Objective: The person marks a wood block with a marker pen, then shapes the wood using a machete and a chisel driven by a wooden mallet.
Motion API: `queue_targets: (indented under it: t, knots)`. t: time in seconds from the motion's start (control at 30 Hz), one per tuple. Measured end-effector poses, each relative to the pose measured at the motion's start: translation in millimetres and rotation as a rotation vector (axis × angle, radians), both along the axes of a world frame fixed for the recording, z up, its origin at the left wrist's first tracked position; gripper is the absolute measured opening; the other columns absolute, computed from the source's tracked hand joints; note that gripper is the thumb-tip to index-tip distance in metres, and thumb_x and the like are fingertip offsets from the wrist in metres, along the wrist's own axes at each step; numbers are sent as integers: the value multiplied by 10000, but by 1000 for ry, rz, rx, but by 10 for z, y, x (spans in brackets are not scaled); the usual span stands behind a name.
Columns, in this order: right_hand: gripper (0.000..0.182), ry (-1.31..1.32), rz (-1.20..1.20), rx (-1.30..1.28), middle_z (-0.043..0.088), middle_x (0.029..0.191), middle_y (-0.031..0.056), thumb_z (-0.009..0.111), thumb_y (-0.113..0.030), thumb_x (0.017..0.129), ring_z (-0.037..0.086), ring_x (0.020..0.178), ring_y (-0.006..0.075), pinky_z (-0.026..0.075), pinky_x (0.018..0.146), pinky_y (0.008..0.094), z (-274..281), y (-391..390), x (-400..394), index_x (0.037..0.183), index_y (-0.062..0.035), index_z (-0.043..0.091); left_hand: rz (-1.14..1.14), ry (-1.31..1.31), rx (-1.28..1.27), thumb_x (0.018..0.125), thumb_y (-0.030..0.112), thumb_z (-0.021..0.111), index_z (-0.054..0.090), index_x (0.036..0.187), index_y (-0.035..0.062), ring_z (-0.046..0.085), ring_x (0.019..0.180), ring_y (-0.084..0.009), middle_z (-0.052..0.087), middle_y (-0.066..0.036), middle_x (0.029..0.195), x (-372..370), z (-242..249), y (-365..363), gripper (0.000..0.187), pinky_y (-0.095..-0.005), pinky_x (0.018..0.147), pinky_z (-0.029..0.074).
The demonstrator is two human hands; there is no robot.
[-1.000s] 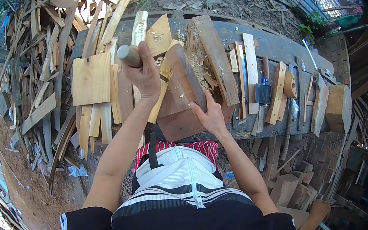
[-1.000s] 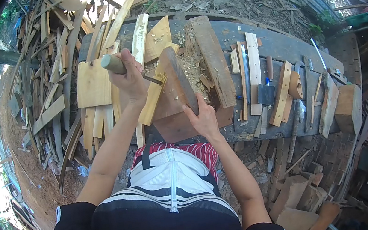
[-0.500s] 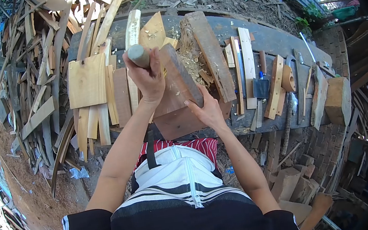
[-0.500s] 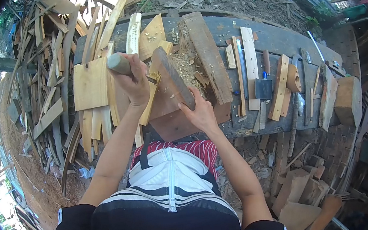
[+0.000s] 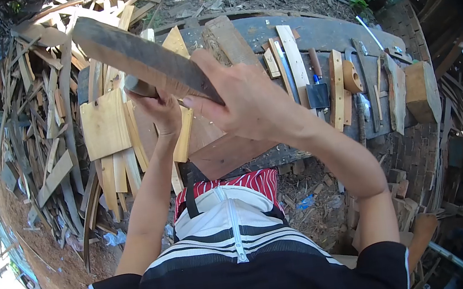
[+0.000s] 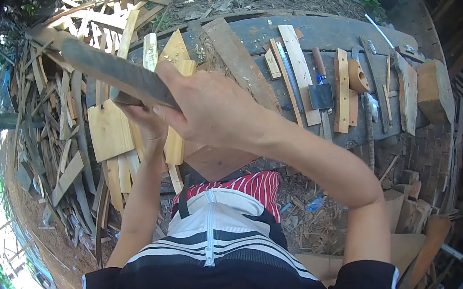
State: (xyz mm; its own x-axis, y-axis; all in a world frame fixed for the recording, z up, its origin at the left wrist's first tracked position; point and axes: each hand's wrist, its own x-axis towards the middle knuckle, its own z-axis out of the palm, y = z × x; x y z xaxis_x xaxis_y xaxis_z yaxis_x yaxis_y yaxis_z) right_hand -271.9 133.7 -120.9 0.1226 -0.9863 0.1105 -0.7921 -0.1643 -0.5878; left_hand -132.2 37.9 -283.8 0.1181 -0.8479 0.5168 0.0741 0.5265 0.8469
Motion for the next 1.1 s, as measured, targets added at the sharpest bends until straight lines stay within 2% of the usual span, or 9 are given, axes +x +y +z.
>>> queue_targets:
  t: [0.07, 0.23, 0.3, 0.37, 0.5, 0.57, 0.63, 0.8, 1.1]
  knots:
    - [343, 3, -17, 6, 568, 605, 188, 645, -172, 881, 618, 576, 371, 472, 516, 417, 165, -45, -35, 1118, -6, 460, -181, 327, 190, 886, 27, 611, 350, 1223, -2, 520, 812, -163, 499, -66, 975, -120, 15, -3, 427, -272, 755, 459]
    - [319, -388, -15, -592, 598, 604, 195, 603, -258, 897, 616, 538, 381, 470, 495, 469, 254, -72, 241, 1028, -14, 443, 601, -381, 37, 882, 142, 620, 309, 1314, -17, 540, 980, -233, 509, -90, 1071, -319, -626, -167, 555, -348, 904, 437]
    - [297, 75, 30, -90, 600, 608, 195, 630, -231, 882, 627, 551, 368, 473, 492, 457, 134, -44, 119, 987, -12, 459, 8, -236, -58, 816, 123, 703, 316, 1298, -8, 519, 1042, -230, 484, -103, 1137, 15, -476, -99, 632, -322, 939, 404]
    - [293, -3, 28, -82, 589, 580, 189, 644, -208, 869, 628, 557, 374, 472, 495, 463, 152, -73, -9, 978, -4, 464, -199, -260, 153, 801, 145, 727, 320, 1287, -2, 528, 1024, -226, 493, -104, 1118, 84, -229, -57, 651, -325, 926, 410]
    - [293, -137, 16, -245, 584, 571, 191, 636, -206, 872, 622, 556, 388, 472, 513, 478, 381, -63, 54, 988, 1, 463, -160, 97, 891, 777, 155, 753, 313, 1285, 0, 516, 1033, -219, 482, -104, 1119, -9, 145, -3, 690, -323, 929, 401]
    - [294, -365, -46, -629, 586, 580, 201, 638, -200, 868, 615, 553, 402, 473, 529, 488, 315, -64, 173, 991, 5, 465, -54, -270, -49, 781, 146, 747, 311, 1284, 3, 505, 1020, -210, 471, -100, 1115, 9, -95, 37, 681, -310, 914, 400]
    - [321, -65, 26, 17, 605, 657, 230, 619, -236, 882, 631, 628, 415, 476, 594, 511, 8, -36, 37, 1042, -5, 463, -135, -123, 40, 787, 130, 740, 314, 1270, 5, 523, 984, -214, 487, -85, 1054, 26, -97, 43, 656, -318, 897, 414]
    - [449, -291, -133, 71, 639, 724, 237, 628, -294, 888, 652, 706, 412, 483, 623, 469, 51, -123, -108, 1177, 9, 466, -78, 17, 235, 881, 22, 623, 361, 1107, 45, 441, 647, -83, 456, -13, 824, -33, 60, -45, 347, -211, 596, 435]
    - [498, 106, -278, 261, 649, 764, 276, 598, -323, 886, 659, 747, 447, 518, 672, 526, -1782, -193, -137, 1233, -12, 423, -152, 188, 236, 960, 157, 601, 348, 1006, 87, 448, 539, -77, 458, -13, 724, 45, 105, -215, 266, -244, 487, 401]
